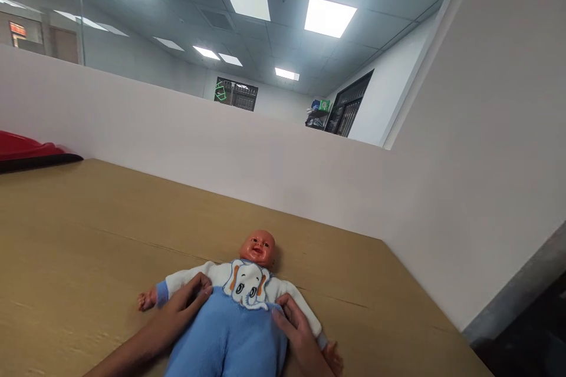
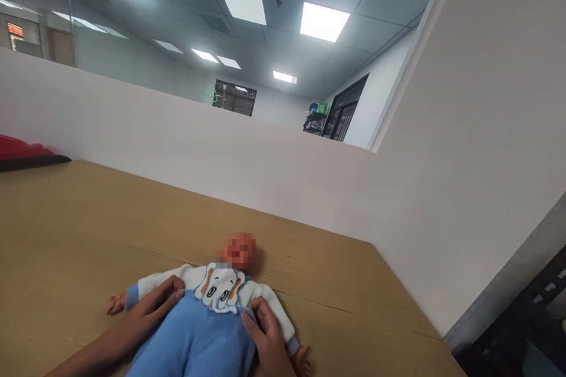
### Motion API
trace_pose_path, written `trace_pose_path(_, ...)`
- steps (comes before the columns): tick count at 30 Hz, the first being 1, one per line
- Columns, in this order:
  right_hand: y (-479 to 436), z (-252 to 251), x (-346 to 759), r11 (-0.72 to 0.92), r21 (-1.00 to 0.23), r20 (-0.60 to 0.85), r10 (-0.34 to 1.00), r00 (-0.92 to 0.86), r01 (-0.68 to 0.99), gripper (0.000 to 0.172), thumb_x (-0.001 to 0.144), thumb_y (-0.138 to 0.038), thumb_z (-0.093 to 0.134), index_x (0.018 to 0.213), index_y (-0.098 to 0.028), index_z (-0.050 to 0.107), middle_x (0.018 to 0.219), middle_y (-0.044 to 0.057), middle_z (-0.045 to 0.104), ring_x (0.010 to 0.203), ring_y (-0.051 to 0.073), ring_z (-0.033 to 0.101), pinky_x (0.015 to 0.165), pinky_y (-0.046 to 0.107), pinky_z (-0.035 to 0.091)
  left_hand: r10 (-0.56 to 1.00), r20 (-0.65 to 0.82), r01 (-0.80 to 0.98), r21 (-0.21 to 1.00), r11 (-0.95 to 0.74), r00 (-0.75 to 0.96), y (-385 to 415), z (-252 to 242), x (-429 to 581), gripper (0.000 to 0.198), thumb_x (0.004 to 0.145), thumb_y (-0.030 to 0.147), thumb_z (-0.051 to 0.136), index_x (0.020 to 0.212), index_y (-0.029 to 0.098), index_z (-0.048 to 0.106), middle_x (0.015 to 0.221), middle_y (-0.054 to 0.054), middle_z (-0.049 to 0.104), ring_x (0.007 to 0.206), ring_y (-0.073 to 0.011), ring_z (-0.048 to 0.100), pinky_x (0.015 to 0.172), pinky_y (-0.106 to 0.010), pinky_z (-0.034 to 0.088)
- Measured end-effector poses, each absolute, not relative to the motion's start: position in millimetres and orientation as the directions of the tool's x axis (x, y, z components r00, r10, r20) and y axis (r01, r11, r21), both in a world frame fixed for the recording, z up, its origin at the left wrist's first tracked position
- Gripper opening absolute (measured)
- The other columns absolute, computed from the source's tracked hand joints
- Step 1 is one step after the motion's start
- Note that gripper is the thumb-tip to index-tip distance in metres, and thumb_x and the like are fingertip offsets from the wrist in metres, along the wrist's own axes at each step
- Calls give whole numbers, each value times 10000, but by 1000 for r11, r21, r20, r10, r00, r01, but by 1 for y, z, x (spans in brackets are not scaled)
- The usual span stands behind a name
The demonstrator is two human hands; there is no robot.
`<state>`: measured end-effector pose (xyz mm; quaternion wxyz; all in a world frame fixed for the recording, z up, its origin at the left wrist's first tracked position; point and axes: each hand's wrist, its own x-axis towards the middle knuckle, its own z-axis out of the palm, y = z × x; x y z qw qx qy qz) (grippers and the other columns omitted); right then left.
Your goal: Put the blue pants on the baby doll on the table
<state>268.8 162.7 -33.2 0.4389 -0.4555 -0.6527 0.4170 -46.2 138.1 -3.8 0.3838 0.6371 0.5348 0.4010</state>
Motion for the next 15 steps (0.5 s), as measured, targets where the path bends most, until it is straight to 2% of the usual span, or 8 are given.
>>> trace_pose_path(1,163,-35,270,217,-962,177,958,-226,166,445,852,-704,744,880,-267,662,857,-15,636,868,214,652,838,319,546,984,116,396,904,-159,132,139,-6,-48,514,1022,748,411,1020,263,582,966,-17,645,979,-301,629,953,-406,518)
trace_pose_path(3,164,-38,276,206,-968,165,952,-258,142,393,817,-595,811,965,-262,665,936,-5,628,980,240,630,940,329,513,975,150,415,886,-207,165,142,-12,-52,495,1032,713,414,1037,256,605,1018,-36,679,1022,-311,639,974,-407,520)
trace_pose_path(6,162,-39,287,229,-934,167,958,-231,273,286,875,-430,705,1087,-242,670,1037,29,640,1057,261,608,1005,354,480,968,186,446,862,-242,167,148,-25,-61,460,1033,659,421,1099,261,639,1147,-71,716,1139,-338,629,1078,-441,505)
trace_pose_path(8,159,-40,295,255,-894,176,956,-235,369,268,857,-304,594,1100,-232,680,1061,48,653,1048,266,617,1012,372,485,958,209,496,822,-280,194,150,-31,-69,408,1030,583,430,1138,258,652,1193,-89,718,1166,-345,610,1119,-476,491)
trace_pose_path(10,154,-44,301,281,-854,195,953,-232,438,381,769,-221,559,1119,-226,709,1151,80,698,1139,291,641,1092,405,477,932,230,543,763,-351,279,150,-32,-78,341,1026,491,467,1144,247,673,1242,-111,708,1191,-346,593,1144,-492,475)
trace_pose_path(12,150,-51,304,301,-821,218,951,-221,485,506,705,-215,615,1194,-230,746,1325,121,723,1330,357,612,1214,467,423,899,234,549,725,-415,371,147,-31,-85,299,1040,438,504,1147,242,702,1339,-131,683,1258,-345,575,1178,-486,450)
trace_pose_path(15,145,-67,299,299,-825,222,952,-211,480,651,649,-250,732,1296,-287,782,1496,127,693,1493,447,523,1306,543,348,896,224,495,770,-403,383,141,-33,-88,315,1043,493,573,1206,265,717,1455,-126,644,1350,-360,552,1218,-490,428)
